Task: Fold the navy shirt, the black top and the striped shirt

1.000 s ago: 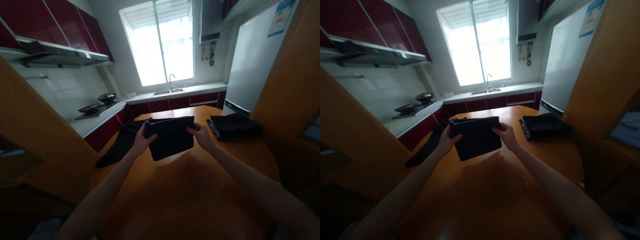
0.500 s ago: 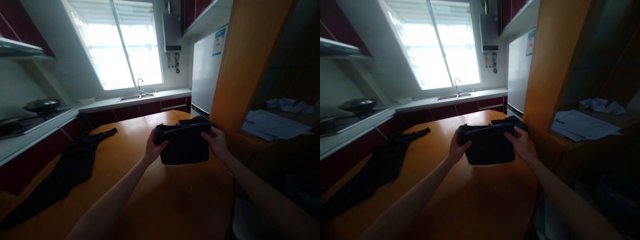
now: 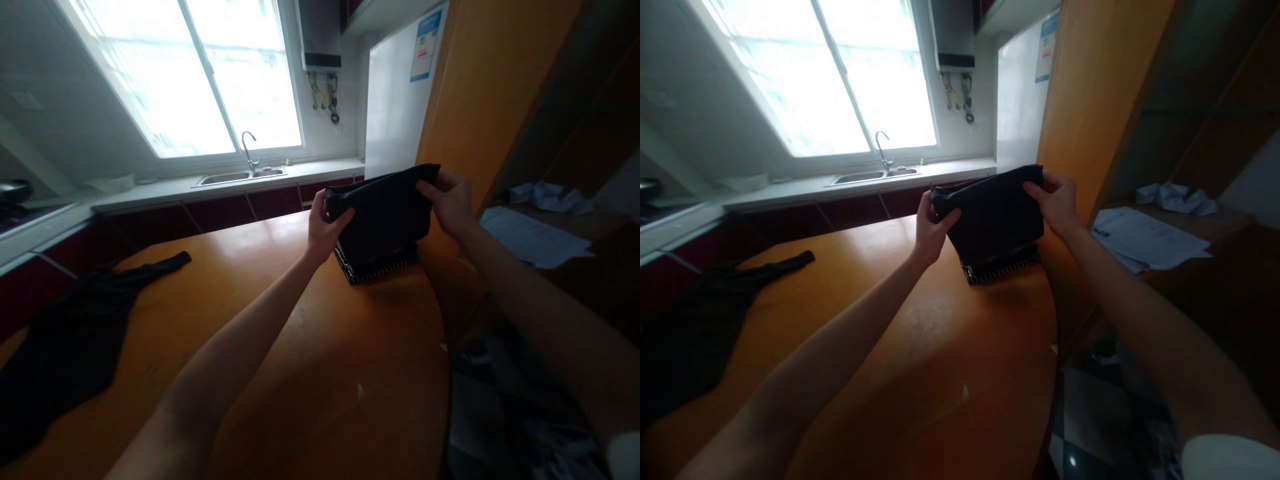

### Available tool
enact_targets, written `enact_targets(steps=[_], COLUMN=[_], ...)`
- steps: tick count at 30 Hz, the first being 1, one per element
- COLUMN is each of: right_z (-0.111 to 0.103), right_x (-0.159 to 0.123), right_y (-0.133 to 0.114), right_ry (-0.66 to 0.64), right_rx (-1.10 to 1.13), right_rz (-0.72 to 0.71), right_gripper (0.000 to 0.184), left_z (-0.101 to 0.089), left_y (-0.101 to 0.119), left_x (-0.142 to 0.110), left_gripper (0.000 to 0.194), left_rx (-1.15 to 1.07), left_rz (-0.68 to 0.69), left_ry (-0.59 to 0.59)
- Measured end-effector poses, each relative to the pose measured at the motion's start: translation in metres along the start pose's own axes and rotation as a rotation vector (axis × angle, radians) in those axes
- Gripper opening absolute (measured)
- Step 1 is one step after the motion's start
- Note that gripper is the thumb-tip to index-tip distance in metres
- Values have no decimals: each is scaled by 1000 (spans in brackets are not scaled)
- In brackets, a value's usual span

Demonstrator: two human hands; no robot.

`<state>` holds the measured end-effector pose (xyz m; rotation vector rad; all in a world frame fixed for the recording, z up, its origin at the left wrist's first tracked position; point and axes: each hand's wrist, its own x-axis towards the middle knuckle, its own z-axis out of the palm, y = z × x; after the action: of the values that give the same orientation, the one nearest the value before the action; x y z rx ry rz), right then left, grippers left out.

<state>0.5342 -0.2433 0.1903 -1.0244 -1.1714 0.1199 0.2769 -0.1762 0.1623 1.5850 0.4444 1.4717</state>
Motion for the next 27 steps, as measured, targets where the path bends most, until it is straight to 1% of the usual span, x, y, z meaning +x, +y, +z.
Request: enact_targets(steps=[2,5,7,8,10,12,14,16,18,20,22,24,27], right_z=[-4,-14,-19,-19,-13,2,21,42,57,66,69,69,72], right_x=[7,9,14,18,29,39,44,44,42,42,47,54,62], right_y=[3,6,10,14,28,51,80,108,133,151,162,168,174], right_ry=[1,-15,-55,-84,-144,-194,-217,-206,-187,-176,-178,-193,-218], right_rx=[-4,8,31,41,51,43,-7,-106,-176,-211,-231,-253,-308], right_rz=[-16,-23,5,39,153,321,522,698,774,795,815,844,892], right_gripper=[32,31,32,32,32,28,21,21,29,39,45,43,35], left_z=[5,10,12,13,12,9,4,-1,-6,-11,-15,-17,-18], left_y=[3,7,5,0,-18,-45,-78,-109,-133,-147,-154,-159,-167], left_x=[3,-1,0,3,13,26,36,42,45,49,57,66,76], left_gripper=[51,53,53,52,49,46,44,42,40,39,39,38,33], left_rx=[3,-9,-39,-61,-126,-204,-239,-183,-99,-55,-44,-30,1], left_rz=[0,-21,-64,-94,-170,-296,-492,-707,-843,-887,-896,-911,-948], left_ry=[-3,-20,-25,-25,-36,-50,-34,25,81,102,99,93,99])
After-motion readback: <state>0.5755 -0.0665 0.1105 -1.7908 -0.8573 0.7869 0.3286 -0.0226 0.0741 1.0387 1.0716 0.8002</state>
